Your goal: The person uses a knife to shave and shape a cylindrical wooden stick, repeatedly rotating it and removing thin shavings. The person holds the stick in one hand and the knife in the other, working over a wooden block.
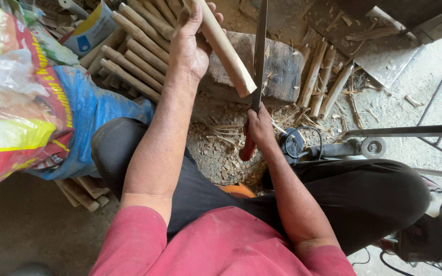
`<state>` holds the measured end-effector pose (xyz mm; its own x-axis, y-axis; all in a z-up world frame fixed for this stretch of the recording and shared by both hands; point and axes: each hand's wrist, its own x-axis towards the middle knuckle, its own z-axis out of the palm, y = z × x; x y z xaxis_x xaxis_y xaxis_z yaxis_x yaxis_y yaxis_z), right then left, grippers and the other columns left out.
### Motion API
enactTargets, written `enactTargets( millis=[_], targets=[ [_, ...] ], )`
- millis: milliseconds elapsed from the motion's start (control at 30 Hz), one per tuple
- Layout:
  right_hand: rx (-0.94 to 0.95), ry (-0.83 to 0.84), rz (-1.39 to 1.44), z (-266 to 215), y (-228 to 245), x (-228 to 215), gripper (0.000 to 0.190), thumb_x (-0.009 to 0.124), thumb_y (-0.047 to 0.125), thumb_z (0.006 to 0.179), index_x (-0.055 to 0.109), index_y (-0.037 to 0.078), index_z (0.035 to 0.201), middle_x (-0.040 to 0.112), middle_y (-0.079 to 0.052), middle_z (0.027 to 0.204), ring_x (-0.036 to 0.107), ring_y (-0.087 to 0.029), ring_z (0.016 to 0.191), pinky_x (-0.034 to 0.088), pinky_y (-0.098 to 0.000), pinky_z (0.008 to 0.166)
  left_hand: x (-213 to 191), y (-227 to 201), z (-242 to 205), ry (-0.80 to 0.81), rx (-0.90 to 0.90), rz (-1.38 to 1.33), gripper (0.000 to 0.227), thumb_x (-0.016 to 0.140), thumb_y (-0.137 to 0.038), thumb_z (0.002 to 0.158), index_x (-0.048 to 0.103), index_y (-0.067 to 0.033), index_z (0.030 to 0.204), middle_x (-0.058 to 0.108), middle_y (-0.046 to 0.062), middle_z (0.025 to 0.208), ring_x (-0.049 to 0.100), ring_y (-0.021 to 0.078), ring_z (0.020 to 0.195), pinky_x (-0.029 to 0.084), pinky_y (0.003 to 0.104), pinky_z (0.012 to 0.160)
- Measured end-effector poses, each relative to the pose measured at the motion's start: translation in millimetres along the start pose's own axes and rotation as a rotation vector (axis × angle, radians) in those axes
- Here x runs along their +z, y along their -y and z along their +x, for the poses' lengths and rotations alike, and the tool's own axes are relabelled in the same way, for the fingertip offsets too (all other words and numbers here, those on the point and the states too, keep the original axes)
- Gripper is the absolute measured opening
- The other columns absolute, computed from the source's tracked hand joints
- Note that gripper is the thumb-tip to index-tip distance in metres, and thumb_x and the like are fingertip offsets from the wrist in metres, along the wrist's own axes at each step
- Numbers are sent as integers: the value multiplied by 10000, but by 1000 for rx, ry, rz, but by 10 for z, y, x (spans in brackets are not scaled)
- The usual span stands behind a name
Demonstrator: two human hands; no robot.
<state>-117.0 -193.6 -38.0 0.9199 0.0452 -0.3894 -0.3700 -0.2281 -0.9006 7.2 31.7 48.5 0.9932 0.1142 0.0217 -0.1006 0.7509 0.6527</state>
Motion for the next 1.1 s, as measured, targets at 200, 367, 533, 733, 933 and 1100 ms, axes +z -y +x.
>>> enactTargets(
  millis=[200, 367, 533, 733, 933, 1100],
  targets=[
    [94, 61, 255, -72, 71, -20, 76, 454, 126, 1031, 509, 75, 1021, 576, -40, 703, 598, -158, 552, 549, -325, 516, -201, 190, 139, -20, 72, 61, 585, 859, -216, 906, 574, -160, 1414, 629, 70, 1173, 613, 258, 1134, 517, 537, 1124],
    [78, -28, 242, -81, 66, -46, 208, 496, 252, 1079, 539, 70, 987, 532, -15, 631, 510, -136, 480, 445, -310, 429, -219, 361, 183, 80, 256, 167, 566, 872, -98, 975, 533, -163, 1424, 641, 33, 1307, 579, 208, 1290, 416, 451, 1250],
    [74, -27, 235, -56, 51, -69, 230, 496, 271, 1087, 539, 75, 975, 524, -1, 632, 500, -116, 478, 426, -297, 419, -130, 415, 127, 137, 296, 240, 590, 883, -85, 979, 508, -198, 1419, 627, 9, 1295, 575, 192, 1275, 445, 447, 1227],
    [60, -3, 187, -48, 51, -43, 220, 475, 255, 1089, 531, 74, 976, 546, 4, 648, 513, -105, 484, 439, -289, 429, 133, 222, 109, 225, 377, 389, 358, 771, -225, 1020, 547, -160, 1292, 659, -7, 1168, 625, 148, 1176, 524, 425, 1154],
    [10, -93, 77, -31, -49, -44, 223, 494, 260, 1088, 576, 78, 991, 532, 6, 652, 497, -92, 490, 421, -289, 425, 332, -29, -33, 307, 457, 419, 232, 740, -264, 1060, 602, -127, 1187, 671, 10, 1073, 666, 152, 1049, 579, 369, 1009],
    [-159, -174, -152, -55, -28, -70, 245, 462, 245, 1118, 622, 83, 1028, 559, 32, 736, 509, -61, 547, 458, -263, 416, 309, -58, 20, 244, 634, 541, 181, 758, -243, 1080, 648, -116, 1014, 618, -16, 904, 577, 118, 828, 567, 308, 735]
  ],
)
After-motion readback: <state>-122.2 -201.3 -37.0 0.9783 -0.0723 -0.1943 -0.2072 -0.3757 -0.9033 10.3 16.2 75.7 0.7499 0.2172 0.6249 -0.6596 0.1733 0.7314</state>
